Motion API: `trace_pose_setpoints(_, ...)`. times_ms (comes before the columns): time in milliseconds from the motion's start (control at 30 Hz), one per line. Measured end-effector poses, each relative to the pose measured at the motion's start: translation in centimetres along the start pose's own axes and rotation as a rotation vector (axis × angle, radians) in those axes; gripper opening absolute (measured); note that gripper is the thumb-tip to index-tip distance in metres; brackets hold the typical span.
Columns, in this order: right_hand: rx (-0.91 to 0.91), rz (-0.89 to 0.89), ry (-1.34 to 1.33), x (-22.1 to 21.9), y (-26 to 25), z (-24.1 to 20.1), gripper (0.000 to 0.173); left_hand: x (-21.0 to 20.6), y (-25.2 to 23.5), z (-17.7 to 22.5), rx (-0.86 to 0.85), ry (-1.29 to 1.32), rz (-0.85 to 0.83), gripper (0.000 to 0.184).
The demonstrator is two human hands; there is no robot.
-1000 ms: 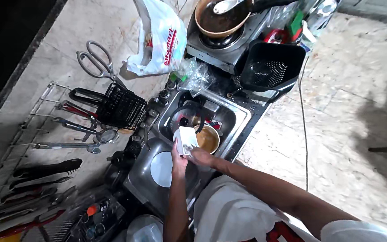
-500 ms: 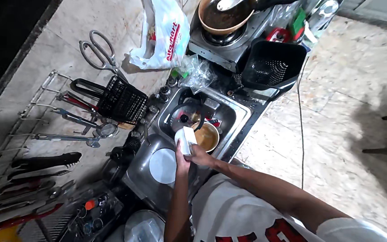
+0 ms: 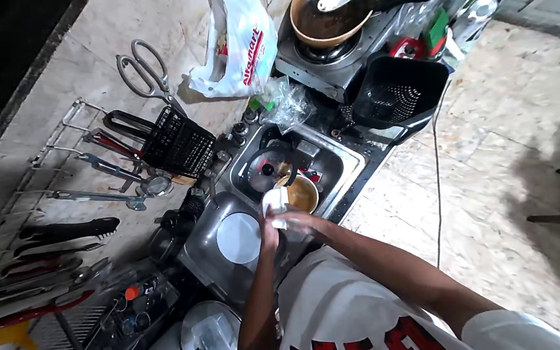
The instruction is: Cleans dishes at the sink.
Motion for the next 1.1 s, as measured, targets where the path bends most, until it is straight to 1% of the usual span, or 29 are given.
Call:
trace_pose_setpoints(33, -0.029, 0.001, -0.093, 0.2, -0.2, -0.3, 0.041, -0.2, -0.1, 0.5, -0.058, -0.074, -0.032, 0.058)
trace_pose_setpoints(67, -0.055, 0.003, -0.164, 0.6, -0.5, -0.6, 0.039, -0.4, -0.1, 1.2, -0.110, -0.143, -0.076, 0.062)
trace_pose_setpoints(167, -0.070, -0.054, -0.257, 2.0, -1.4, -1.4, 0.046, -0.6, 0.1, 3.2, -0.239, -0.352, -0.169, 0.070)
trace_pose_setpoints(233, -0.067, -0.055, -0.258, 2.7, -1.6, -1.6, 0.041, -0.5, -0.1, 4.3, -0.296, -0.503, -0.205, 0.070)
trace_pose_setpoints(300, -0.047, 0.001, -0.287, 3.5, -1.8, -1.6, 0.035, -0.5, -0.2, 4.9, -0.316, -0.582, -0.213, 0.068)
trace_pose_setpoints(400, 0.024, 0.083, -0.334, 3.9, -2.3, -1.8, 0.038, -0.8, -0.3, 5.1, -0.334, -0.606, -0.175, 0.070)
trace_pose_setpoints(500, 0.141, 0.263, -0.268, 4.6, -2.5, -2.1, 0.043, -0.9, -0.6, 3.7, -0.277, -0.431, -0.124, 0.073)
trace_pose_setpoints(567, 0.214, 0.346, -0.080, 4.2, -2.0, -2.5, 0.052, -1.1, -0.7, 2.4, -0.197, -0.239, -0.102, 0.070)
trace_pose_setpoints(633, 0.206, 0.355, 0.164, 2.8, -1.1, -2.2, 0.062, -1.3, -0.7, 1.3, -0.082, -0.080, -0.046, 0.066)
trace_pose_setpoints(667, 0.180, 0.334, 0.285, 2.2, -0.8, -1.5, 0.066, -1.2, -0.5, 1.0, -0.021, -0.013, 0.005, 0.059)
trace_pose_setpoints(733, 0.180, 0.265, 0.537, 1.1, -0.1, -0.6, 0.068, -1.0, -0.3, 1.5, 0.070, 0.115, 0.060, 0.052)
trace_pose_setpoints(833, 0.225, 0.124, 0.968, 0.2, 0.0, -0.2, 0.072, -0.8, -0.4, 2.4, 0.154, 0.345, 0.012, 0.046)
trace_pose_setpoints(900, 0.158, 0.021, 1.292, 0.0, -0.2, 0.0, 0.075, -0.7, -0.1, 2.4, 0.264, 0.466, 0.006, 0.048)
trace_pose_setpoints(1000, 0.116, -0.121, 1.683, -0.3, -0.5, -0.3, 0.065, -0.3, -0.2, 2.7, 0.340, 0.508, -0.057, 0.054)
trace_pose_setpoints(1033, 0.127, -0.153, 1.775, -0.3, -0.6, -0.2, 0.056, -0.1, -0.2, 2.9, 0.370, 0.481, -0.062, 0.053)
trace_pose_setpoints(1100, 0.113, -0.193, 1.878, 0.0, -1.0, 0.5, 0.034, 0.1, -0.3, 2.9, 0.402, 0.396, -0.061, 0.050)
Point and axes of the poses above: each hand's wrist, its own y-axis away from the middle knuckle, its own x-axis out of the back of the hand, z = x × y, the point moved 9 cm from there along -y, towards the middle knuckle, and after that the axes turned 11 degrees about -z, right-handed, at the moved point
